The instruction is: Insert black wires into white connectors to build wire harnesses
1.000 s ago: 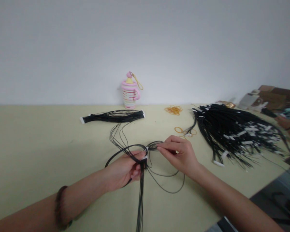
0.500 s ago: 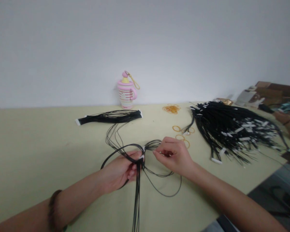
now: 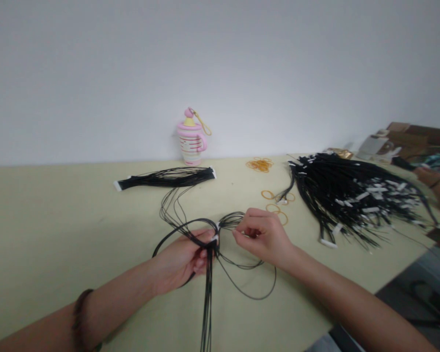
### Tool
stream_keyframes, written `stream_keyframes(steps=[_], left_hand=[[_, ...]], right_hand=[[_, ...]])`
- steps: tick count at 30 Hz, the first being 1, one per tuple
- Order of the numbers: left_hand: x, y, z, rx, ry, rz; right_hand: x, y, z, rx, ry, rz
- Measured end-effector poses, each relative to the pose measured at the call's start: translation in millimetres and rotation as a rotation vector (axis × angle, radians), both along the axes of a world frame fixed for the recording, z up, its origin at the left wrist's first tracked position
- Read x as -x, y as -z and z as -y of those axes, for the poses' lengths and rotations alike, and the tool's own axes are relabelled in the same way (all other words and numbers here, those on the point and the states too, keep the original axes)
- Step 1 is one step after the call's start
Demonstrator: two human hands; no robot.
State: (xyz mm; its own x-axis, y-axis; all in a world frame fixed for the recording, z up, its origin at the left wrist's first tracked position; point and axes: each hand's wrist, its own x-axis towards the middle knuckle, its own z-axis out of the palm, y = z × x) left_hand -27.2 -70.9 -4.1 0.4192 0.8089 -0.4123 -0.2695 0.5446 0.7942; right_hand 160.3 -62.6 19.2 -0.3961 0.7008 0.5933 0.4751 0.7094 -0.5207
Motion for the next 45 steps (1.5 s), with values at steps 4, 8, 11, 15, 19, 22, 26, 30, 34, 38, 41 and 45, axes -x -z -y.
stream_keyframes(steps=[4, 8, 11, 15, 19, 22, 26, 30, 34, 38, 41, 45], left_hand=[[-0.2, 0.8, 0.1, 0.001, 0.004, -0.012], [-0.3, 2.7, 1.6, -0.033, 0.023, -0.042], [-1.2, 2.2, 2.6, -0.044, 0.021, -0.045], [-3.5, 0.3, 3.8, -0.055, 0.005, -0.068], [-4.4, 0.3, 4.9, -0.08, 0.0, -0.082], [-3.8, 0.9, 5.2, -0.103, 0.016, -0.087], [-3.6, 1.3, 5.9, -0.119, 0.02, -0.091], [-3.8, 0.4, 6.4, -0.116, 0.024, -0.084], [-4.1, -1.8, 6.5, -0.109, 0.032, -0.069], [-3.4, -1.3, 6.1, -0.111, 0.067, -0.083], [-1.9, 1.9, 5.4, -0.121, 0.092, -0.082], [-0.3, 3.6, 4.9, -0.114, 0.112, -0.099]], right_hand=[[-0.2, -0.7, -0.4, 0.01, -0.015, 0.0], [-0.8, -1.1, -0.9, 0.005, -0.019, 0.005], [-1.3, -0.9, -0.8, -0.007, -0.024, 0.036], [-2.1, -2.0, 1.3, -0.04, -0.031, 0.115], [-1.1, -4.4, 5.1, -0.078, -0.009, 0.278], [1.3, -5.6, 8.0, -0.114, 0.005, 0.327], [3.2, -7.0, 10.6, -0.09, -0.049, 0.272], [3.4, -8.2, 10.5, -0.022, -0.075, 0.239], [3.5, -8.3, 9.6, -0.021, -0.075, 0.236], [4.6, -4.6, 8.4, -0.047, -0.096, 0.216], [6.6, 0.5, 7.3, -0.076, -0.15, 0.193], [8.5, 3.9, 6.9, -0.012, -0.188, 0.213]])
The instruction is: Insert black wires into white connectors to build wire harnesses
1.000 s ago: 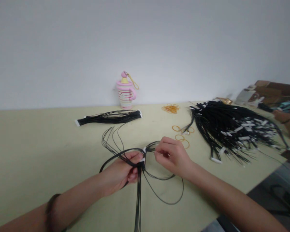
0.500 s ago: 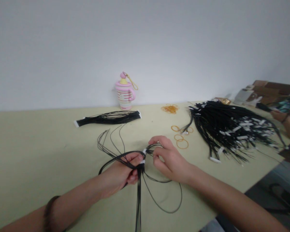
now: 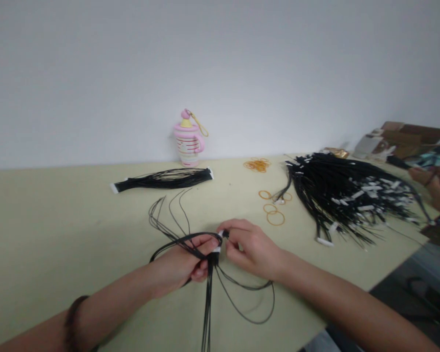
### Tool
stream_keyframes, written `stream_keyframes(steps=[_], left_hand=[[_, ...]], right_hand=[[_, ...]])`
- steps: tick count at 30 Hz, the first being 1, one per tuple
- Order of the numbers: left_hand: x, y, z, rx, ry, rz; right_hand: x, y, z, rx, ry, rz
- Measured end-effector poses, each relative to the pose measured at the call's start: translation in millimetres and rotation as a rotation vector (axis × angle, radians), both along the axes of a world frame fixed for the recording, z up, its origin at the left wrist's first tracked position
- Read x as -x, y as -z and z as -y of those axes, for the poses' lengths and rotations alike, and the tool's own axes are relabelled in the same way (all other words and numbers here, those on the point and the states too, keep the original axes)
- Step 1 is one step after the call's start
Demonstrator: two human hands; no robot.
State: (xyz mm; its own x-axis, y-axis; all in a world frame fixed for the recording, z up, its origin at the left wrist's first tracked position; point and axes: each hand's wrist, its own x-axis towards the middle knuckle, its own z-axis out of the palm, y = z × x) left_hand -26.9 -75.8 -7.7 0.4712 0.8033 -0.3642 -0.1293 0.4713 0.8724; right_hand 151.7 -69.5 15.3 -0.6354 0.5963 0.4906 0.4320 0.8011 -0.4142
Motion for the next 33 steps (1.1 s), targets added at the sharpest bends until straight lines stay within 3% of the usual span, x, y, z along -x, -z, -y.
stream_keyframes(steps=[7, 15, 23, 33], left_hand=[[-0.7, -3.8, 2.0, -0.016, 0.027, 0.002], [-2.8, -6.1, 2.2, -0.003, -0.009, 0.011], [-1.0, -1.7, 1.5, -0.001, 0.012, -0.003], [-2.0, -2.1, 1.2, 0.013, 0.013, -0.01]], right_hand=[[-1.1, -5.3, -1.5, 0.017, -0.003, 0.051], [-1.1, -7.1, 0.6, 0.074, 0.019, -0.047], [-3.0, -14.3, 0.8, 0.051, -0.062, 0.153], [-3.5, -13.1, 1.5, -0.02, -0.053, 0.278]])
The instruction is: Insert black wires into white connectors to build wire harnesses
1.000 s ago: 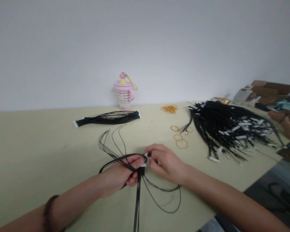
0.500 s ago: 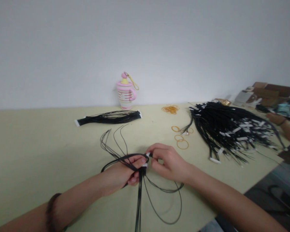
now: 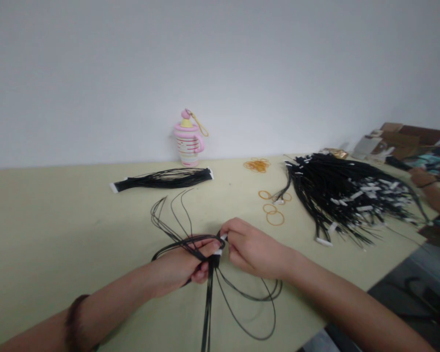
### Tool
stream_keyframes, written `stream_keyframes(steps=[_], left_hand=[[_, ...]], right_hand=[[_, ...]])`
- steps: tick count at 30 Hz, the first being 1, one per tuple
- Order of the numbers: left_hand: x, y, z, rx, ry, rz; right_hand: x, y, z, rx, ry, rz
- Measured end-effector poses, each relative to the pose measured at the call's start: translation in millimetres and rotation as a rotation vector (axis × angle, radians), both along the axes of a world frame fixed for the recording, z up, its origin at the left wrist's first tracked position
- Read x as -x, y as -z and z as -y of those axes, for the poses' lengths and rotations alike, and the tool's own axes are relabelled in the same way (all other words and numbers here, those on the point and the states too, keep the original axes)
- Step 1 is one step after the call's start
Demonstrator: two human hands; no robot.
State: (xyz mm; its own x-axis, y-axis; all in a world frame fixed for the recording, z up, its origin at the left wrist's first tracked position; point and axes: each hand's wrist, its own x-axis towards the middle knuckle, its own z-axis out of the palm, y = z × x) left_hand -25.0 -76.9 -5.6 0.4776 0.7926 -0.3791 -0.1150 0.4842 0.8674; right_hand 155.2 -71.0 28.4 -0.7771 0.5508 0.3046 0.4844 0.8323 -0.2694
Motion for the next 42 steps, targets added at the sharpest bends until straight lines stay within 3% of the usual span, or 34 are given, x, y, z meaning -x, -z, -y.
stream_keyframes(steps=[7, 11, 14, 16, 19, 22, 24, 26, 29, 31, 35, 39, 42], left_hand=[[-1.6, -3.4, 2.8, 0.043, -0.039, 0.003], [1.6, -6.1, -4.5, 0.015, -0.125, 0.046], [13.4, -17.8, -15.1, -0.063, -0.203, 0.131], [24.2, -31.0, -18.9, -0.098, -0.223, 0.202], [36.3, -51.4, -14.3, -0.173, -0.015, 0.215], [35.3, -61.6, -3.0, -0.289, 0.313, 0.032], [28.1, -59.4, 3.1, -0.342, 0.473, -0.118], [19.3, -50.6, 6.0, -0.397, 0.545, -0.223], [9.4, -31.2, 5.3, -0.405, 0.525, -0.273], [6.6, -19.2, 2.5, -0.292, 0.385, -0.248], [6.2, -5.8, -7.6, -0.016, 0.022, -0.17], [6.0, -2.1, -16.7, 0.07, -0.054, -0.034], [5.3, -0.9, -18.1, 0.089, -0.082, 0.026]], right_hand=[[1.9, 2.7, -1.7, 0.055, 0.0, -0.063], [-6.5, -1.1, -7.3, 0.18, -0.073, -0.244], [-18.2, -2.4, -20.0, 0.298, -0.1, -0.372], [-24.9, 0.6, -31.4, 0.457, -0.159, -0.398], [-28.1, 10.5, -45.6, 0.78, -0.245, -0.43], [-23.4, 22.0, -51.9, 0.988, -0.138, -0.576], [-19.3, 28.0, -53.1, 1.035, -0.055, -0.637], [-16.6, 32.3, -54.0, 1.056, 0.005, -0.643], [-15.3, 35.8, -56.6, 1.08, 0.061, -0.675], [-15.1, 35.6, -58.4, 0.96, 0.11, -0.693], [-12.8, 27.9, -53.6, 0.482, 0.263, -0.696], [-3.8, 16.4, -30.3, -0.007, 0.23, -0.615], [5.4, 14.7, -9.7, -0.146, 0.07, -0.488]])
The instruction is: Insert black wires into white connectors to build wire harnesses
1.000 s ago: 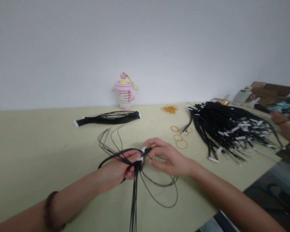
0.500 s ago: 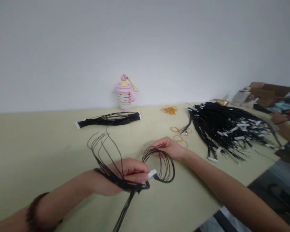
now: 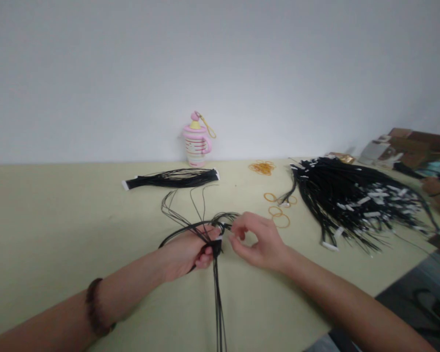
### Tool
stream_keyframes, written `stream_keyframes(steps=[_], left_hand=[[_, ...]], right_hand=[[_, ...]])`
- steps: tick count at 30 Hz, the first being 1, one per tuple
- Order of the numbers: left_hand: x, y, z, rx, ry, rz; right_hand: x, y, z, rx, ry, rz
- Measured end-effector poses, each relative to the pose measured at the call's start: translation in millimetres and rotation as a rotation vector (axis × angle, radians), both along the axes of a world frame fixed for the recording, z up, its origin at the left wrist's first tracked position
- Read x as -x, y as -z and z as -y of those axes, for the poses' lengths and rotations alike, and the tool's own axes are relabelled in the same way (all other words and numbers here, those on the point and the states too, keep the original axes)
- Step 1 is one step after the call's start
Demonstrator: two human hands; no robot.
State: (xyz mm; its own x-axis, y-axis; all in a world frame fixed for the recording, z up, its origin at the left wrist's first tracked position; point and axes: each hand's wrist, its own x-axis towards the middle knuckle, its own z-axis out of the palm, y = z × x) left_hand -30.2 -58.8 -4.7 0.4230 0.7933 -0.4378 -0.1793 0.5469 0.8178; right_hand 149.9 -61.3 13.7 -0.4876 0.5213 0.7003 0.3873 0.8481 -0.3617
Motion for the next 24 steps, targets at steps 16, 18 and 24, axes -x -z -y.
stream_keyframes(steps=[16, 18, 24], left_hand=[[4.4, 7.9, -1.2, 0.043, -0.069, 0.108], [4.2, 6.6, -0.5, 0.032, -0.053, 0.094], [3.4, 4.0, 0.6, 0.046, -0.062, 0.105]], right_hand=[[7.4, 22.4, 5.1, -0.339, -0.08, 0.178], [5.3, 20.3, 3.3, -0.334, -0.094, 0.167], [4.8, 10.9, 3.3, -0.331, -0.112, 0.253]])
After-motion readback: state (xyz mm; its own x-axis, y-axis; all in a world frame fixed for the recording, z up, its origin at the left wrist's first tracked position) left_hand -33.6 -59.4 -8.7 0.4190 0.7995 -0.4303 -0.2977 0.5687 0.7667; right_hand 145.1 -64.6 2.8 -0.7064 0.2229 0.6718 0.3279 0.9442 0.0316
